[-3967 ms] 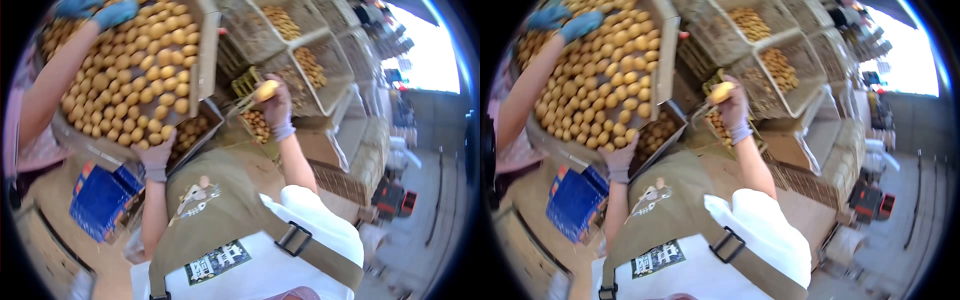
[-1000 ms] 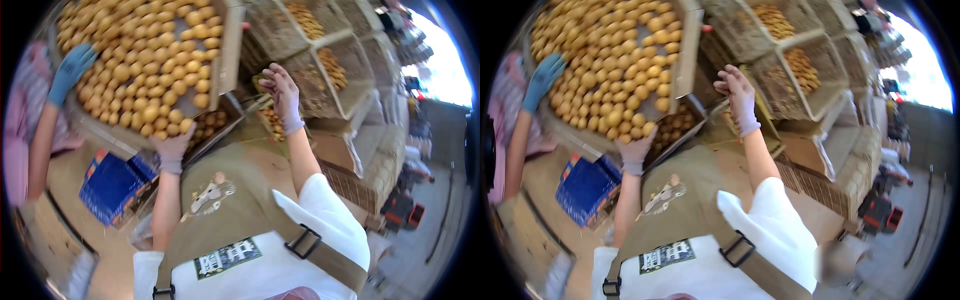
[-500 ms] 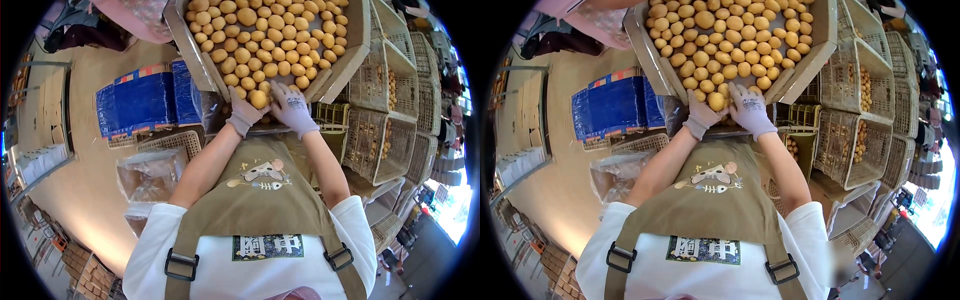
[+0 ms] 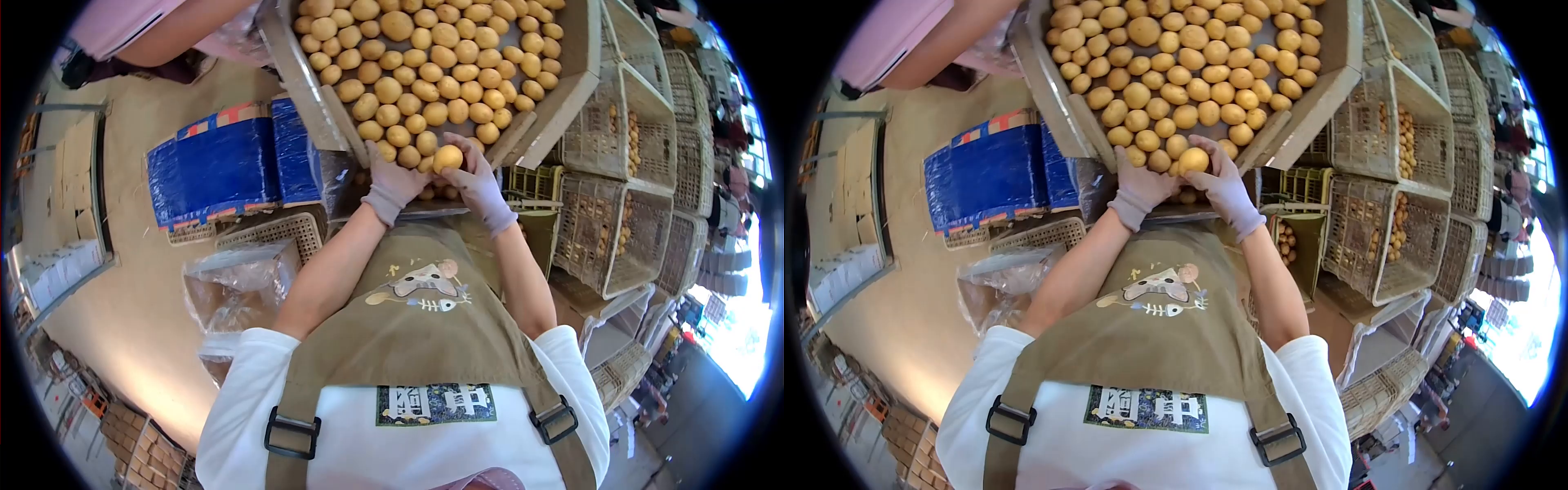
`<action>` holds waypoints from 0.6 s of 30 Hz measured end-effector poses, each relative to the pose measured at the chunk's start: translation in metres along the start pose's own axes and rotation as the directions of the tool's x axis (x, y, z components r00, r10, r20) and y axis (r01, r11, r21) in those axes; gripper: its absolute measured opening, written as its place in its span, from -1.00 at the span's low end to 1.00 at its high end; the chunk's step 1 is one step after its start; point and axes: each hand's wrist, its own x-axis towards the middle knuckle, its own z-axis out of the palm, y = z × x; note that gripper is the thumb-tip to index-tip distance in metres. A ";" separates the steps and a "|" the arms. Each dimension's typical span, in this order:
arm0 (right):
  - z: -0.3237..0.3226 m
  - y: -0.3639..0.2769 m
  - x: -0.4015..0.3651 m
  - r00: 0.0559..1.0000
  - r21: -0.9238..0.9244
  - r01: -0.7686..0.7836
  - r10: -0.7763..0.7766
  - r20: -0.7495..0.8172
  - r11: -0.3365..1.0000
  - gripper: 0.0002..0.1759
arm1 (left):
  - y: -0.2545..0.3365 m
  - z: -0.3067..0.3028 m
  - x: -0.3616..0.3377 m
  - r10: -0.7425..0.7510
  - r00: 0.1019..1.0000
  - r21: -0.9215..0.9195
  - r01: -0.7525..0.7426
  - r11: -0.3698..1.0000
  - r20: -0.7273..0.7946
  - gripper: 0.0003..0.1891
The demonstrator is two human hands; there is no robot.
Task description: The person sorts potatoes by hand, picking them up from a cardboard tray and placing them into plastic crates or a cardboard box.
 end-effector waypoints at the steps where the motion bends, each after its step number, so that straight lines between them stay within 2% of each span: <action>1: -0.005 -0.001 -0.007 1.000 0.158 -0.025 0.027 -0.005 0.987 -0.33 | 0.004 -0.004 0.000 -0.016 0.998 -0.131 0.009 0.991 -0.052 0.01; 3: -0.020 -0.010 -0.024 1.000 0.288 0.020 -0.013 -0.026 0.958 -0.33 | 0.018 -0.014 0.001 0.036 0.991 -0.230 -0.065 0.971 -0.131 0.07; 4: -0.037 -0.014 -0.037 0.992 0.349 0.126 -0.110 -0.066 0.928 -0.33 | 0.029 -0.021 0.002 0.061 0.984 -0.274 -0.107 0.956 -0.170 0.11; 5: -0.060 -0.016 -0.055 0.971 0.399 0.239 -0.208 -0.120 0.885 -0.32 | 0.026 -0.019 0.002 0.046 0.992 -0.400 -0.088 0.912 -0.114 0.12; 6: -0.086 -0.021 -0.076 0.914 0.351 0.374 -0.276 -0.299 0.858 -0.28 | 0.056 -0.035 -0.007 0.030 0.994 -0.424 -0.073 0.903 -0.106 0.08; 7: -0.124 -0.023 -0.104 0.838 0.315 0.479 -0.319 -0.444 0.820 -0.32 | 0.044 -0.032 -0.003 0.027 1.000 -0.621 -0.017 0.783 0.008 0.05; 8: -0.168 -0.021 -0.135 0.736 0.355 0.604 -0.327 -0.593 0.713 -0.45 | 0.024 -0.028 0.002 -0.002 0.969 -0.932 0.237 0.274 0.245 0.02; 9: -0.210 -0.021 -0.172 0.563 0.272 0.733 -0.332 -0.757 0.624 -0.56 | 0.010 -0.026 0.007 0.027 0.895 -0.865 0.437 -0.245 0.445 0.00; 10: -0.252 -0.020 -0.210 0.359 0.138 0.824 -0.317 -0.878 0.550 -0.65 | 0.002 -0.025 0.009 0.072 0.860 -0.777 0.489 -0.396 0.505 -0.01; 11: -0.276 -0.026 -0.247 0.207 0.100 0.929 -0.276 -0.939 0.357 -0.70 | 0.000 -0.024 0.011 0.073 0.841 -0.720 0.501 -0.479 0.536 -0.01; 12: -0.266 -0.043 -0.265 -0.115 -0.165 0.914 -0.154 -0.981 0.371 -0.73 | -0.001 -0.024 0.011 0.056 0.827 -0.695 0.504 -0.512 0.559 -0.01; 15: -0.341 0.025 -0.307 -0.123 -0.205 0.939 -0.289 -0.949 0.274 -0.74 | 0.018 -0.028 0.012 -0.115 0.795 -0.710 0.454 -0.538 0.595 -0.03; 16: -0.330 0.022 -0.285 0.028 -0.076 0.958 -0.357 -0.934 0.275 -0.78 | 0.021 -0.029 0.012 -0.158 0.785 -0.724 0.445 -0.527 0.598 -0.03; 17: -0.270 -0.005 -0.236 -0.048 -0.131 0.928 -0.236 -0.971 0.350 -0.78 | 0.020 -0.027 0.011 -0.151 0.807 -0.762 0.452 -0.464 0.570 -0.04; 18: -0.227 -0.022 -0.198 0.036 -0.064 0.893 -0.213 -0.976 0.446 -0.84 | 0.018 -0.025 0.009 -0.145 0.828 -0.798 0.452 -0.398 0.541 -0.06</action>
